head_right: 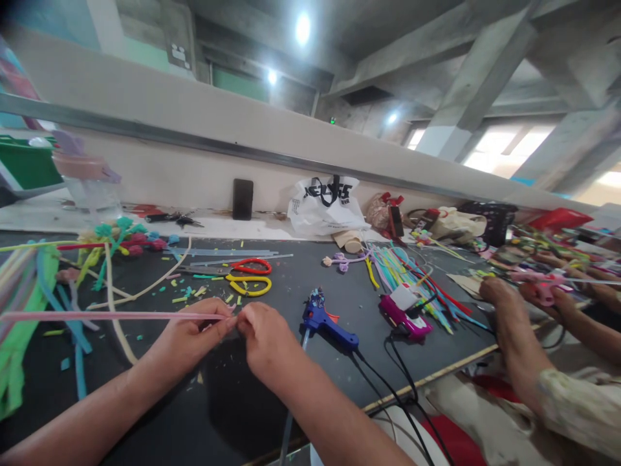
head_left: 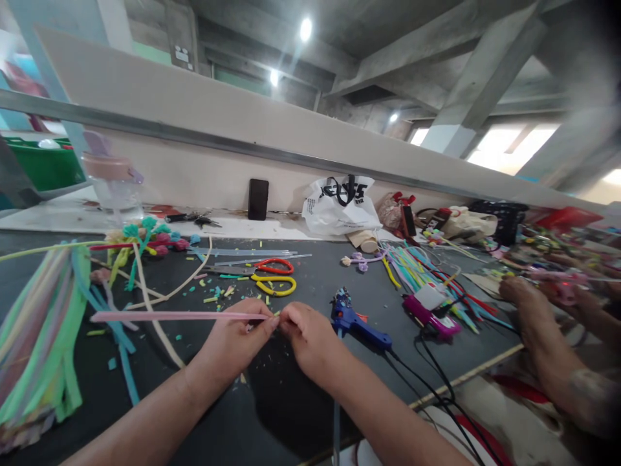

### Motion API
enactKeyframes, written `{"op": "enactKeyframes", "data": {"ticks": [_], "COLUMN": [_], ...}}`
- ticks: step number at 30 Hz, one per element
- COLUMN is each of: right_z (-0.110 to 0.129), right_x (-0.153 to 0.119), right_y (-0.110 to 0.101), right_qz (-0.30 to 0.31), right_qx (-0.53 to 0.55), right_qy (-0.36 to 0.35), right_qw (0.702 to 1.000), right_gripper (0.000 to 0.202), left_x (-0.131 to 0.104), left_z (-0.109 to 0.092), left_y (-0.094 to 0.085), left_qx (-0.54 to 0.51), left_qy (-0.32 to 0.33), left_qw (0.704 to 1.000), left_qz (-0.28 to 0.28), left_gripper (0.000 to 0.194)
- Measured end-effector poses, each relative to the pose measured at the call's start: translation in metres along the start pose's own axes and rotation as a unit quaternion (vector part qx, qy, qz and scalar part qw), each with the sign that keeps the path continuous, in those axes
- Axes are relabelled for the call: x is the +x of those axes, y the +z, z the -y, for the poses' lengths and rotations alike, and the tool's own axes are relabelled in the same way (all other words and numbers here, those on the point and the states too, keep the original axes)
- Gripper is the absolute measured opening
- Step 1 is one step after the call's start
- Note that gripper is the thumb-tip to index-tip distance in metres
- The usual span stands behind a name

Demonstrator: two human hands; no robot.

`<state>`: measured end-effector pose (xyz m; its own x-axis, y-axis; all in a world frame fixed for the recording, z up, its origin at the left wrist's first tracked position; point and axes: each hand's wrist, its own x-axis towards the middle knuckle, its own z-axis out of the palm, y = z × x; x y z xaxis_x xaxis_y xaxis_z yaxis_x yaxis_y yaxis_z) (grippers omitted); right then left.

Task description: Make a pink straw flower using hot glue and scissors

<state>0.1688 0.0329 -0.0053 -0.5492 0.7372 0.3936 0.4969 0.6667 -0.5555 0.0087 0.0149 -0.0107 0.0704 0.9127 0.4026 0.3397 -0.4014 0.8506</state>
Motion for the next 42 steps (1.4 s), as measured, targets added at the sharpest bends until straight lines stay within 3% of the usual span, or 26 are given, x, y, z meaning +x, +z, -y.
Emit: {"op": "enactKeyframes", "data": {"ticks": [7, 12, 19, 23, 26, 34, 42], "right_z": [0.001, 0.002, 0.0, 0.001, 0.002, 0.0, -0.002], "right_x": [0.001, 0.002, 0.001, 0.0, 0.0, 0.001, 0.001], "right_y": [-0.005, -0.011, -0.017, -0.017, -0.017, -0.014, -0.012], "right_qz": [0.019, 0.05, 0.113, 0.11, 0.097, 0.089, 0.086], "right_qx": [0.126, 0.319, 0.445, 0.487, 0.518, 0.513, 0.511], "right_qy": [0.122, 0.227, 0.255, 0.245, 0.238, 0.23, 0.236], "right_qw": [0.984, 0.919, 0.851, 0.831, 0.816, 0.822, 0.822], "right_gripper": [0.014, 0.021, 0.034, 0.033, 0.035, 0.033, 0.035], "left_x": [-0.002, -0.001, -0.001, -0.001, -0.002, -0.002, 0.0], "left_z": [0.004, -0.002, -0.001, -0.001, -0.001, -0.003, -0.006], "left_y": [0.001, -0.001, -0.002, -0.003, -0.003, -0.002, -0.002], "left_qx": [-0.061, -0.05, -0.154, -0.198, -0.221, -0.25, -0.223], "left_qy": [-0.033, -0.003, -0.043, -0.06, -0.083, -0.101, -0.099], "left_qw": [0.997, 0.998, 0.981, 0.965, 0.96, 0.956, 0.96], "left_qz": [0.032, 0.048, 0.109, 0.161, 0.151, 0.117, 0.135], "left_gripper": [0.012, 0.013, 0.013, 0.017, 0.016, 0.015, 0.018]}}
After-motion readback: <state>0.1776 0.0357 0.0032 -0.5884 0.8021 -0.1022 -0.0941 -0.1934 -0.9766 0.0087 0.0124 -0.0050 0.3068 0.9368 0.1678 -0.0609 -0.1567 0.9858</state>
